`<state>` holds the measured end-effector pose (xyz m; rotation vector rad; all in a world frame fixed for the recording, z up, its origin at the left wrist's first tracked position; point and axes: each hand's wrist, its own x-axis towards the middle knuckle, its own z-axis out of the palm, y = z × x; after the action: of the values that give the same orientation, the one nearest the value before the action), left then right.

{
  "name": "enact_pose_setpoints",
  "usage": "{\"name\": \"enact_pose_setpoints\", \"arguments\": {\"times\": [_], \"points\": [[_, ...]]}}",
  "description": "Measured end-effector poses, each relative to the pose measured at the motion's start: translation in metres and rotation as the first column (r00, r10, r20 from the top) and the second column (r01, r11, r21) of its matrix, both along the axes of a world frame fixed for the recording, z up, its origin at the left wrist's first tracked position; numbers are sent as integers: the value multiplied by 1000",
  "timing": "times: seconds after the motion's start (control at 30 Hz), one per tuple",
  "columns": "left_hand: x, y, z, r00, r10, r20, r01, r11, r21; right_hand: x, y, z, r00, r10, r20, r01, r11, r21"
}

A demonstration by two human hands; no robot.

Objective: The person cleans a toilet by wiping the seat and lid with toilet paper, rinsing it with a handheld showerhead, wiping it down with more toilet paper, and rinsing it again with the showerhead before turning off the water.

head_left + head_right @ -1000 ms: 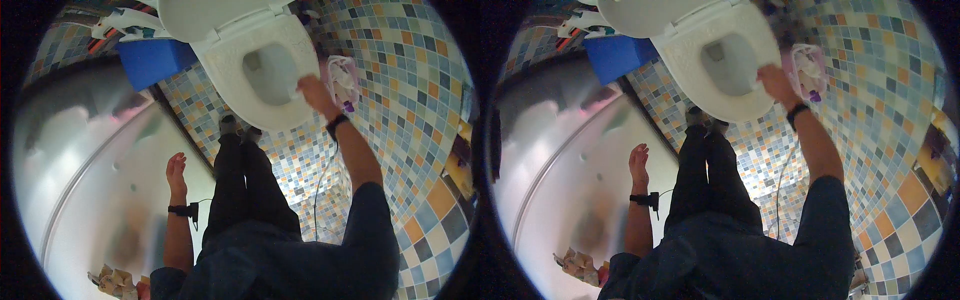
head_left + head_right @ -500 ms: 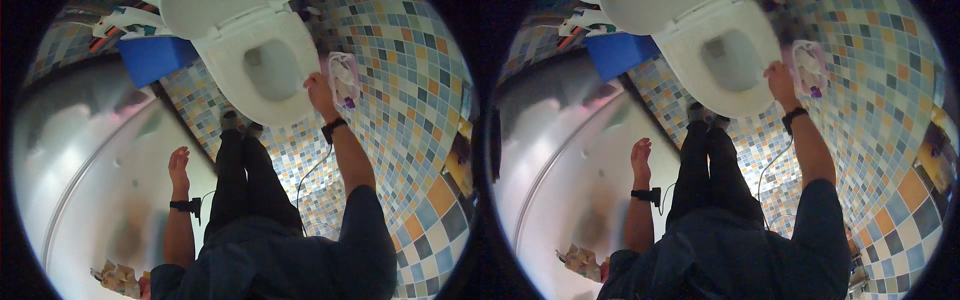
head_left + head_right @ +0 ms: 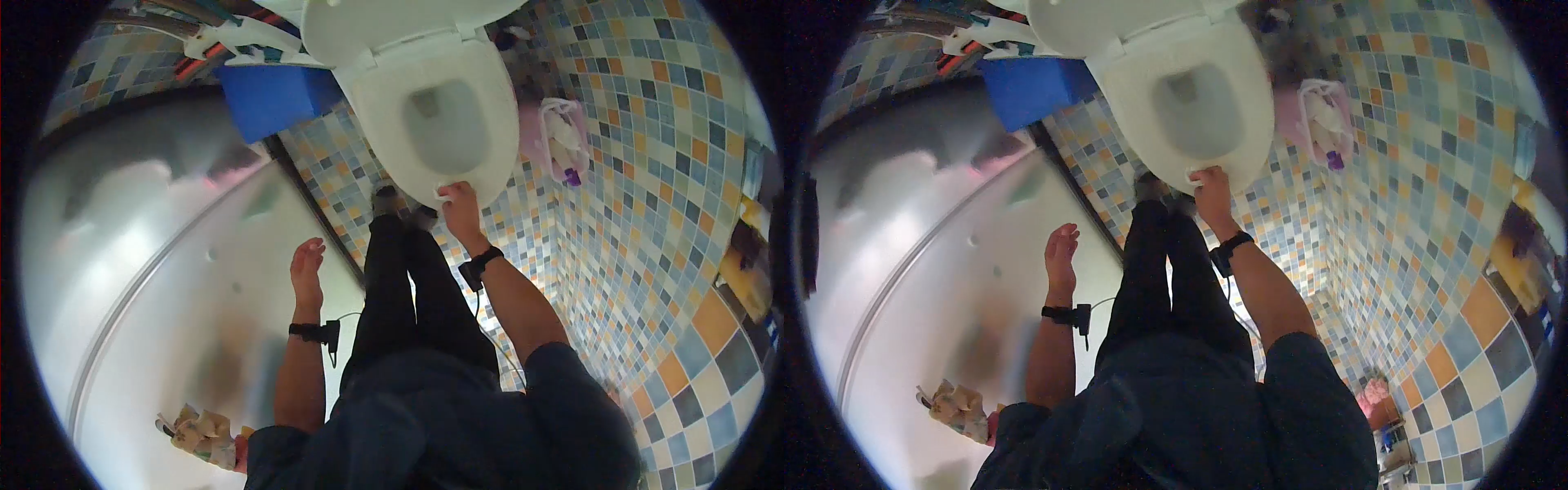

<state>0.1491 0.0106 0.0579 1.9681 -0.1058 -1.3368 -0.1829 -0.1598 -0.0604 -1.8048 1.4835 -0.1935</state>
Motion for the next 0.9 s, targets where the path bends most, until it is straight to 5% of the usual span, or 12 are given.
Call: {"name": "enact_pose_setpoints", "arguments": {"times": [0.07, 0.2, 0.3, 0.4, 0.5, 0.57, 0.73, 0.8, 0.9], "points": [[0, 3, 2, 999, 38, -17, -38, 999, -11, 10, -8, 15, 984, -171, -40, 169, 984, -59], [3, -1, 2, 999, 42, -10, -42, 999, -24, 25, 34, 4, 996, -58, -62, 55, 997, -47], [3, 6, 3, 998, 64, -5, -64, 998, -18, 39, 50, 9, 992, -106, 75, 90, 977, 191], [7, -1, 17, 997, 70, 18, -70, 997, -19, 53, 7, 40, 967, -194, 165, 191, 981, 38], [13, -4, 21, 998, 55, -7, -55, 998, -37, 70, -75, 89, 778, -536, 328, 488, 844, 223], [16, -5, 24, 999, 51, -5, -51, 998, -40, 96, -147, 167, 431, -645, 632, 525, 748, 405], [16, -12, 36, 996, 85, 0, -85, 994, -65, 132, -273, 252, 416, -318, 852, 482, 871, 90], [17, -7, 37, 994, 107, -1, -106, 992, -70, 159, -302, 267, 110, -339, 934, 657, 730, 187], [24, 5, 26, 995, 100, 15, -99, 995, -28, 179, -324, 257, -1, -382, 924, 774, 585, 242]]}}
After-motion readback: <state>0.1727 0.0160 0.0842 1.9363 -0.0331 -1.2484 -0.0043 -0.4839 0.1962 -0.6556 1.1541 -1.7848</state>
